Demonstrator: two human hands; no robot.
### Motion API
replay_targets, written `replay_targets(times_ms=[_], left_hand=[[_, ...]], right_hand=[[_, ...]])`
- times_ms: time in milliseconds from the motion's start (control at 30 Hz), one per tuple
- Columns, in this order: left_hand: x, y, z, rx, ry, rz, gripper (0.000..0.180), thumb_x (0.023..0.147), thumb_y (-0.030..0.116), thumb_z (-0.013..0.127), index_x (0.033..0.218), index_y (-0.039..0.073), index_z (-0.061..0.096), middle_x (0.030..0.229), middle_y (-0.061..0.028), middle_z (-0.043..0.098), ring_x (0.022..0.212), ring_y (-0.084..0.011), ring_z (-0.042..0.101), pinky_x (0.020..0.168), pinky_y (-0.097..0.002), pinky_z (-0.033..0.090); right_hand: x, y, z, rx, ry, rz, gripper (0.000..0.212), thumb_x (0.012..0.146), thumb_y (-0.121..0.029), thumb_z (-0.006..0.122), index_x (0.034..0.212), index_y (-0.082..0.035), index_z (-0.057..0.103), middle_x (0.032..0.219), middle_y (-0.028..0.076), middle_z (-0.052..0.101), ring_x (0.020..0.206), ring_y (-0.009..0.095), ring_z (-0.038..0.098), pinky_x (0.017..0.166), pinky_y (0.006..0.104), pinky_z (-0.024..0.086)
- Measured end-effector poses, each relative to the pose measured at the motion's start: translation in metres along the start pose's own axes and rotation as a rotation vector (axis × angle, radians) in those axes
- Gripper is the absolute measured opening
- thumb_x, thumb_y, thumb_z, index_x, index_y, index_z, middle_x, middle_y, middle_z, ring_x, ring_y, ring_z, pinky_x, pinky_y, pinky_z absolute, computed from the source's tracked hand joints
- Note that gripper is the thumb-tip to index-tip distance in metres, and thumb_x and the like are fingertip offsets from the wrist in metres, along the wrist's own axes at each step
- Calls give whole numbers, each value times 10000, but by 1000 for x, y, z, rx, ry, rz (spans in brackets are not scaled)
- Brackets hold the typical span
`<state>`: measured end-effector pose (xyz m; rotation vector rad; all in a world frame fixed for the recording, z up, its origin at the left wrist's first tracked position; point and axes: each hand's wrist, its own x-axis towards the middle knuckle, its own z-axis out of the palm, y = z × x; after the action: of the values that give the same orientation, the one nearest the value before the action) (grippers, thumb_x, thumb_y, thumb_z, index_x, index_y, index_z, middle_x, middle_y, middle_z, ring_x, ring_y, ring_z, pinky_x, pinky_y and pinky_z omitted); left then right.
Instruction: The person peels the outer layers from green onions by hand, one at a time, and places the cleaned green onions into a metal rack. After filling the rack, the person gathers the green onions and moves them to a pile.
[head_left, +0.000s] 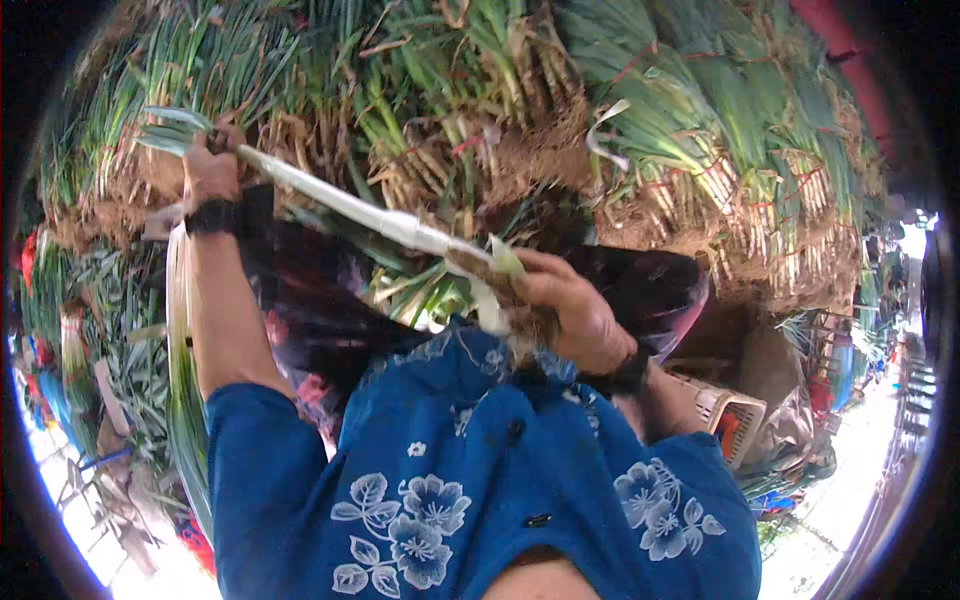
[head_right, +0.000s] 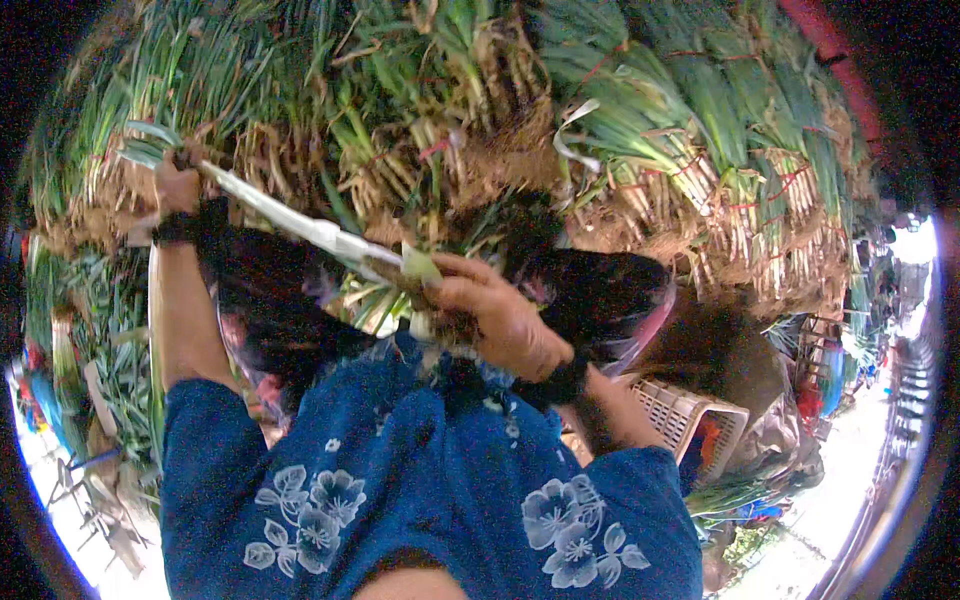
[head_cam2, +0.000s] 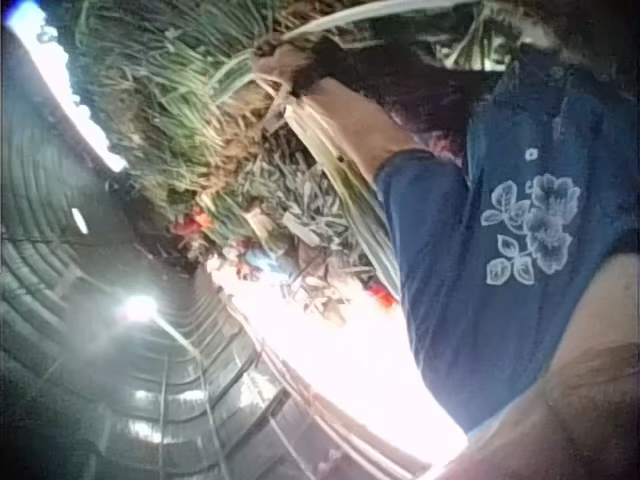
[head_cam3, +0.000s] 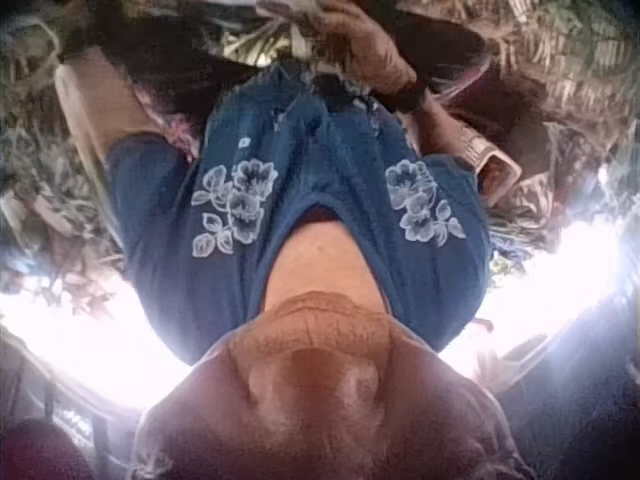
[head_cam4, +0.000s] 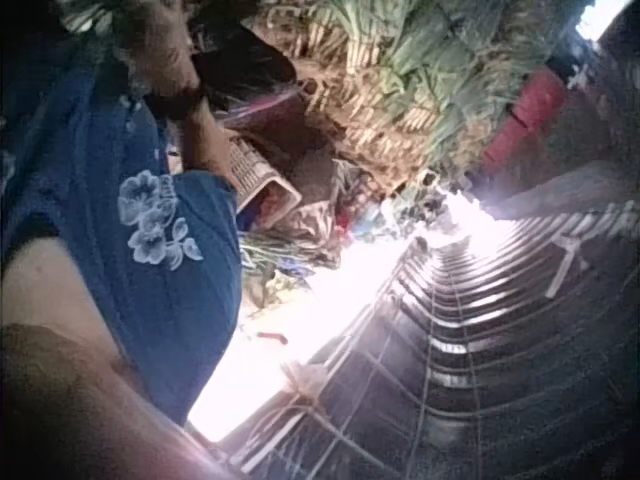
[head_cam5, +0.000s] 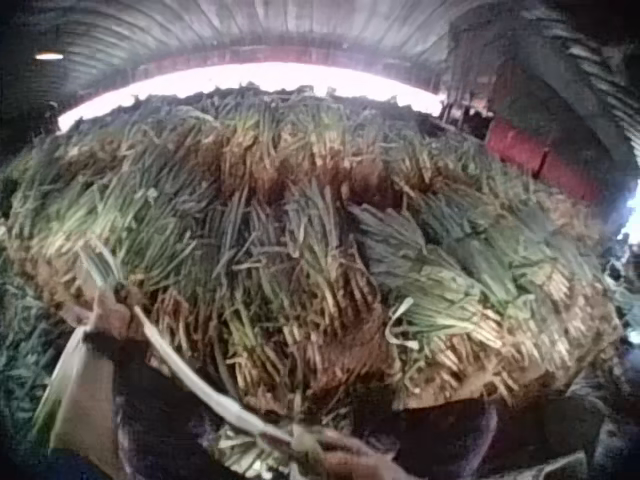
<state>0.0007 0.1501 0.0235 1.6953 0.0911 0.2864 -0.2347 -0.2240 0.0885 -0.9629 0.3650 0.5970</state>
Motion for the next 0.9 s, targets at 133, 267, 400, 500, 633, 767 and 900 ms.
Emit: replay_targets(times_ms=[133, 267, 400, 500, 633, 767, 900], left_hand=[[26, -46, -5, 25, 59, 48, 227, 720, -111, 450, 922, -30, 512, 751, -23, 462, 677, -137, 492, 595, -227, 414], [71, -48, -84, -328, 304, -113, 38, 835, 64, 468, 838, 31, 486, 684, -17, 452, 603, -135, 462, 547, -240, 405], [64, -31, -24, -547, 338, -72, 141, 909, 163, 419, 793, 84, 417, 620, -7, 331, 523, -116, 293, 483, -268, 300], [85, -34, 1, -766, 232, -177, 193, 936, 235, 445, 821, 85, 405, 672, -16, 372, 587, -128, 360, 504, -280, 323], [84, -39, 20, -912, 247, -321, 227, 947, 290, 455, 866, 78, 442, 683, -14, 401, 594, -136, 378, 521, -297, 328], [77, -40, 27, -835, 236, -288, 248, 953, 310, 441, 904, 68, 467, 690, -20, 413, 598, -146, 374, 541, -289, 317], [72, -41, 32, -898, 211, -295, 196, 958, 257, 439, 928, 67, 474, 692, -23, 438, 588, -155, 386, 556, -297, 330]], right_hand=[[-35, 2, -7, -88, 206, -103, 422, 865, -243, 555, 1209, -7, 491, 1005, 71, 600, 754, 127, 594, 650, 297, 499], [-86, -27, -65, 57, 237, -712, 296, 877, -293, 536, 1026, -38, 523, 796, 27, 582, 556, 113, 520, 543, 264, 449], [-29, -53, -114, 56, 87, -964, 263, 831, -251, 606, 995, -51, 561, 785, 47, 589, 609, 123, 552, 561, 262, 456], [60, -20, -178, -1772, 463, -870, 277, 800, -263, 647, 996, -68, 635, 886, 105, 640, 736, 248, 610, 636, 366, 501], [155, 20, -155, -1549, 430, -383, 267, 808, -253, 642, 1006, -74, 648, 949, 143, 647, 807, 302, 625, 675, 375, 503], [180, -19, -78, -698, 212, -511, 331, 803, -307, 655, 1038, -75, 631, 860, 165, 667, 766, 288, 656, 642, 336, 495], [198, -18, -33, -1382, 73, -542, 320, 775, -318, 673, 987, -83, 625, 694, 133, 640, 628, 295, 638, 580, 350, 479]])
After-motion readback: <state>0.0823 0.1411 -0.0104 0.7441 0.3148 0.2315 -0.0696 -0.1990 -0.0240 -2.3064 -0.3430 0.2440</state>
